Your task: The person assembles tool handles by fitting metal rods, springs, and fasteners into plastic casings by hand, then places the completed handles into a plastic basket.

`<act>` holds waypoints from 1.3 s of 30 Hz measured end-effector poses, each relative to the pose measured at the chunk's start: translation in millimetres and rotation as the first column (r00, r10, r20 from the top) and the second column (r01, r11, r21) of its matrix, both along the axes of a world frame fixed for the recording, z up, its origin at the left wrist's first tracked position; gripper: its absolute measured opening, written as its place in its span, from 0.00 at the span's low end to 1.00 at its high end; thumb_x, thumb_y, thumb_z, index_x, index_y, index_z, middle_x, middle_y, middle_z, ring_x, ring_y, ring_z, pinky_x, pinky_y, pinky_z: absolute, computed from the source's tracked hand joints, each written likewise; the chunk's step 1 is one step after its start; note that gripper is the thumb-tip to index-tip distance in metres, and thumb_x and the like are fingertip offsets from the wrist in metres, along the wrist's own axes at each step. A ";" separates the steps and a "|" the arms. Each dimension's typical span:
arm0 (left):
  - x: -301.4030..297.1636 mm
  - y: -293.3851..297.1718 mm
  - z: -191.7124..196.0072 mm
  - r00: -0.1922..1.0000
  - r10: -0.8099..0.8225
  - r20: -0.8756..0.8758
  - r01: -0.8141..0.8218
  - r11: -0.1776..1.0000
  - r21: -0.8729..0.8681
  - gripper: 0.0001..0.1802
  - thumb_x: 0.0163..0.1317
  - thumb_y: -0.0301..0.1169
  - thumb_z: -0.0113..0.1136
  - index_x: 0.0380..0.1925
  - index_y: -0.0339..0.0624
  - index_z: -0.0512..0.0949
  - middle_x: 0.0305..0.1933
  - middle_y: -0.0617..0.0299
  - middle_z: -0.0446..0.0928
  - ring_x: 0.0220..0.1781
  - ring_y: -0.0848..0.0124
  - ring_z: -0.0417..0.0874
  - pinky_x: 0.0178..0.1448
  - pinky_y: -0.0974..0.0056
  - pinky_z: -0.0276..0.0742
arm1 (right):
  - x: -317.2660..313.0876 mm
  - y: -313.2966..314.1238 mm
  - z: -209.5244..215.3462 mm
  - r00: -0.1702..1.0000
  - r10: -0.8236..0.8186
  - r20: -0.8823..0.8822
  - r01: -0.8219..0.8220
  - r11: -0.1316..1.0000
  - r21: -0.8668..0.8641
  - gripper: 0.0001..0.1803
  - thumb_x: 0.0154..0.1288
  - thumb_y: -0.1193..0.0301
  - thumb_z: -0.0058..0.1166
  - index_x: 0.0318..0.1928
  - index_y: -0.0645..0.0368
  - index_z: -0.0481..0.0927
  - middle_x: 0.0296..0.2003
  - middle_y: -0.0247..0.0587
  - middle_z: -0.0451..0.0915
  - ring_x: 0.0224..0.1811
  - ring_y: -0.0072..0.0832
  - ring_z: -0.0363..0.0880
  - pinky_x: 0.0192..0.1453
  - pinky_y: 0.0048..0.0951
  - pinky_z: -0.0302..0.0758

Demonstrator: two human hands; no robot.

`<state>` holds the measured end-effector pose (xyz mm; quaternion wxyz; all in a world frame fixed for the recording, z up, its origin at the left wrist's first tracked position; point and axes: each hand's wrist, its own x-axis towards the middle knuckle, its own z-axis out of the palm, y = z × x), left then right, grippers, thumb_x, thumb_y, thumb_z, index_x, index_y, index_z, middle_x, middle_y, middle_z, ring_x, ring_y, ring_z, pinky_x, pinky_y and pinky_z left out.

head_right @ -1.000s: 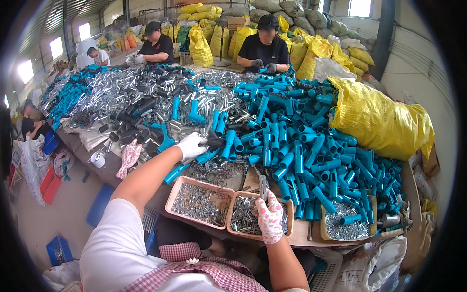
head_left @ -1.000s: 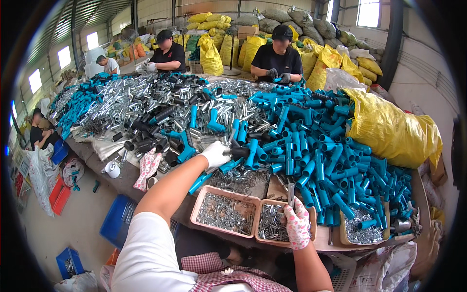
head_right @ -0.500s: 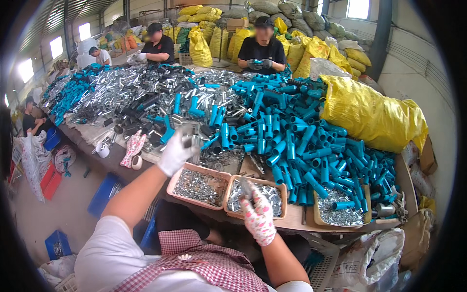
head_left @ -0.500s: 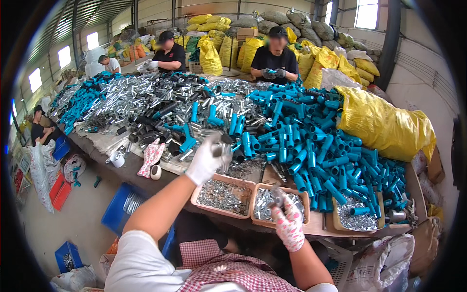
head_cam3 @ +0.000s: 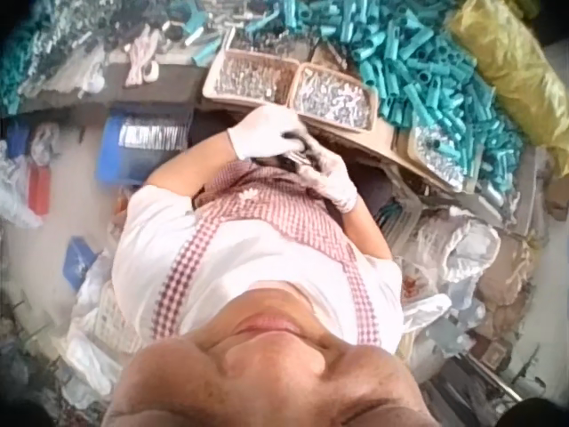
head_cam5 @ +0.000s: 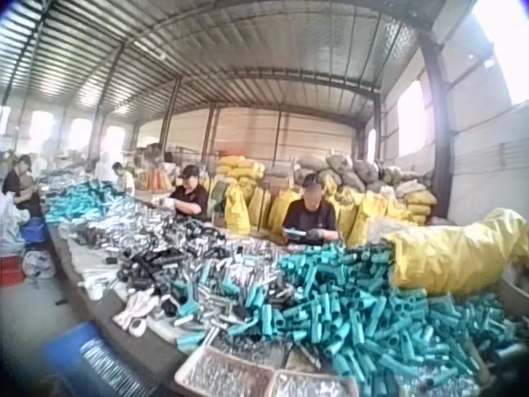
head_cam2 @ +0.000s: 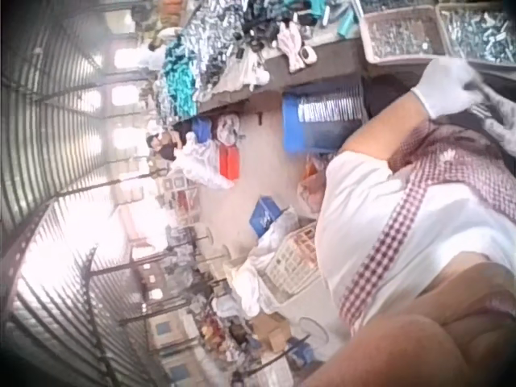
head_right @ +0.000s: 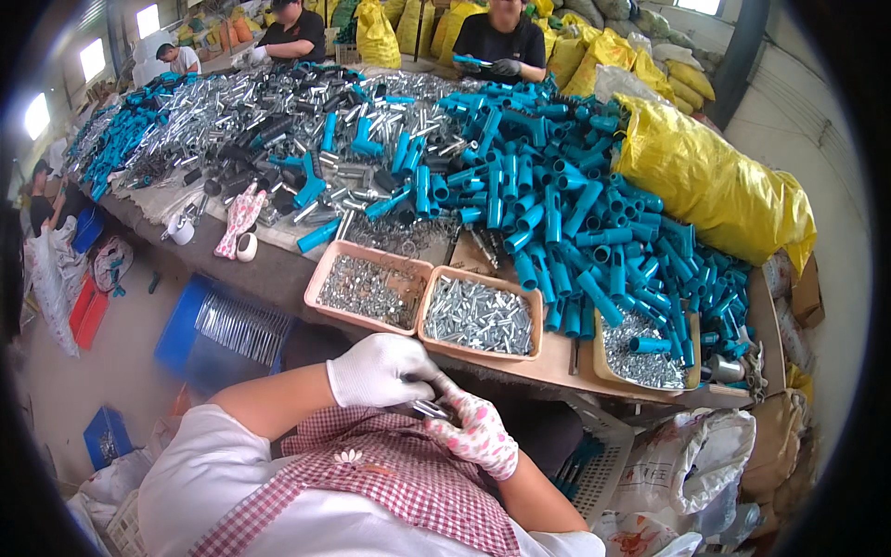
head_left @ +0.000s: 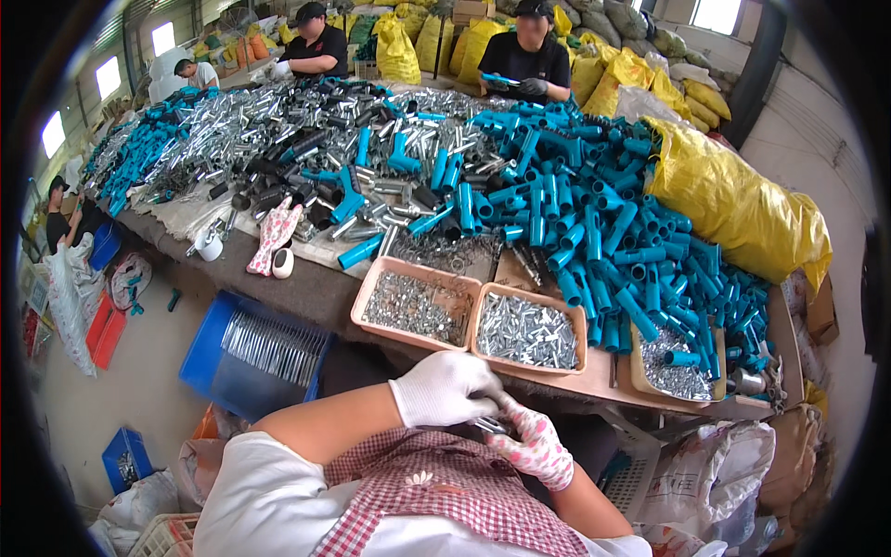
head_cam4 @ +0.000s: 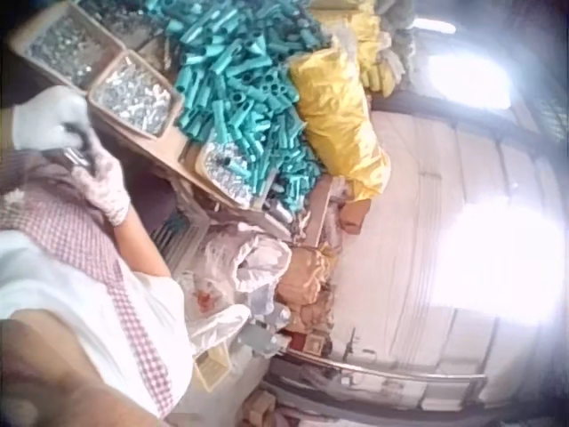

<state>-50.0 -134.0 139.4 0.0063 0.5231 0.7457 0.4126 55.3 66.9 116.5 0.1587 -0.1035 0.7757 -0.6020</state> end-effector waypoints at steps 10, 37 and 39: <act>24.9 41.1 -22.4 0.908 0.101 0.406 -0.243 0.917 0.316 0.25 0.65 0.32 0.61 0.59 0.39 0.66 0.39 0.59 0.77 0.37 0.69 0.82 0.44 0.63 0.79 | 25.0 -12.8 -25.6 0.843 -0.530 0.095 0.527 0.774 -0.353 0.16 0.68 0.67 0.55 0.52 0.64 0.78 0.31 0.29 0.79 0.27 0.11 0.70 0.32 0.16 0.69; -149.8 12.8 -27.7 0.483 0.875 0.004 -0.756 0.419 -0.504 0.40 0.56 0.50 0.67 0.54 0.29 0.62 0.43 0.38 0.81 0.47 0.48 0.84 0.52 0.51 0.80 | -65.5 21.3 37.8 0.720 -0.272 0.638 0.690 0.181 -0.701 0.25 0.67 0.52 0.56 0.57 0.55 0.73 0.25 0.30 0.74 0.21 0.21 0.73 0.18 0.20 0.69; -152.1 3.2 -32.2 0.480 0.875 0.056 -0.764 0.449 -0.463 0.42 0.54 0.48 0.69 0.55 0.28 0.61 0.44 0.36 0.80 0.48 0.47 0.83 0.53 0.51 0.79 | -35.5 1.1 42.5 0.808 -0.133 0.574 0.569 0.425 -0.704 0.35 0.67 0.49 0.53 0.65 0.59 0.67 0.17 0.34 0.74 0.12 0.26 0.70 0.13 0.26 0.68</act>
